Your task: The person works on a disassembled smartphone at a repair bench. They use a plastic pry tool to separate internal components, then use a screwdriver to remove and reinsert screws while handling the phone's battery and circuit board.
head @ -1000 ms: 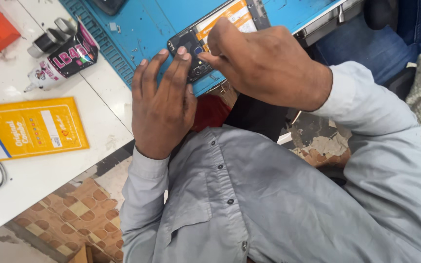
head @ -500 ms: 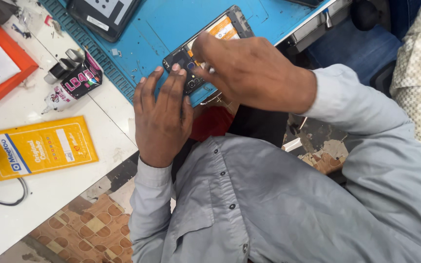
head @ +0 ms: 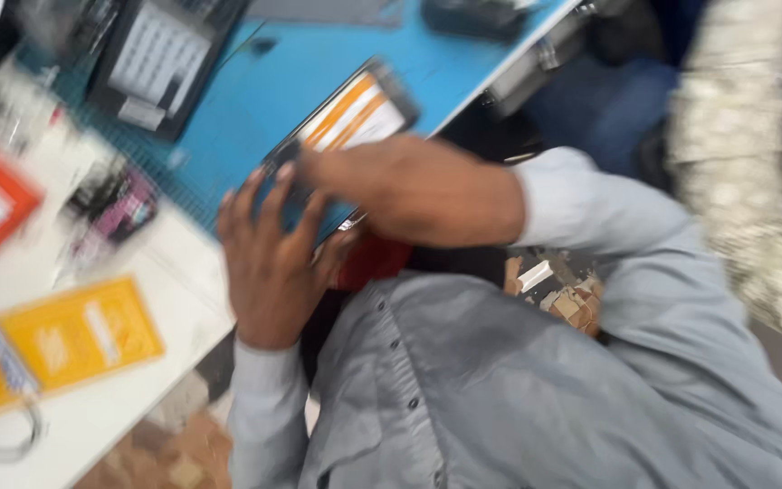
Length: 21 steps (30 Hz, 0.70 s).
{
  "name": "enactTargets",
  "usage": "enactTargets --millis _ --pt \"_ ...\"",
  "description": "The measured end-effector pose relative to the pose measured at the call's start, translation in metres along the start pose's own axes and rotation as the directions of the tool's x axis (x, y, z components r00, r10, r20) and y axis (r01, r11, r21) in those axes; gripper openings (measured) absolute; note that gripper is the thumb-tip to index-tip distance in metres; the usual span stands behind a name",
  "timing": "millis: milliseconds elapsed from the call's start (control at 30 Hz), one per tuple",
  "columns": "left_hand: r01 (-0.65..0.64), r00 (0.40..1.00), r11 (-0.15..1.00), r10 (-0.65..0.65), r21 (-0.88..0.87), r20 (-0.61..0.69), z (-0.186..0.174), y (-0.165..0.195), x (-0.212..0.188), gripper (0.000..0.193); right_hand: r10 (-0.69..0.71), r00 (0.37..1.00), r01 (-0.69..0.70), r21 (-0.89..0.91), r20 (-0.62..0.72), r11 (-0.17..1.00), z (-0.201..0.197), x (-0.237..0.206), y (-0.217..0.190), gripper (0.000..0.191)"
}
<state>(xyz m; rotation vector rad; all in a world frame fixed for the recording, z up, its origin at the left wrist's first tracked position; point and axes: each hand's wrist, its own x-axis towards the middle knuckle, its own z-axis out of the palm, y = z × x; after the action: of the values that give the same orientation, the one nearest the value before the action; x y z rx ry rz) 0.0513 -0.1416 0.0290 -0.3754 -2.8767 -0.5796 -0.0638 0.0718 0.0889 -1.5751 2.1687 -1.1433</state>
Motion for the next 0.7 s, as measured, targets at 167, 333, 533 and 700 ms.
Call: enactTargets --millis 167,333,533,700 --pt "0.012 1.000 0.999 -0.012 0.048 0.007 0.006 0.022 0.006 0.061 0.035 0.999 -0.035 0.109 0.007 0.993 -0.003 -0.018 -0.003 0.055" --pt "0.015 1.000 0.993 -0.014 0.115 -0.015 0.020 0.028 0.002 0.063 -0.049 0.990 0.043 -0.046 -0.135 0.998 0.023 -0.023 -0.001 0.049" --pt "-0.033 0.999 0.985 0.040 0.168 -0.036 0.028 0.033 0.003 0.056 0.126 0.960 -0.046 0.305 -0.249 0.951 0.026 -0.038 0.036 0.077" --pt "-0.030 0.998 0.999 0.032 0.029 -0.048 0.022 0.031 0.014 0.076 0.270 0.899 -0.099 0.442 -0.344 0.892 0.018 -0.045 0.077 0.080"
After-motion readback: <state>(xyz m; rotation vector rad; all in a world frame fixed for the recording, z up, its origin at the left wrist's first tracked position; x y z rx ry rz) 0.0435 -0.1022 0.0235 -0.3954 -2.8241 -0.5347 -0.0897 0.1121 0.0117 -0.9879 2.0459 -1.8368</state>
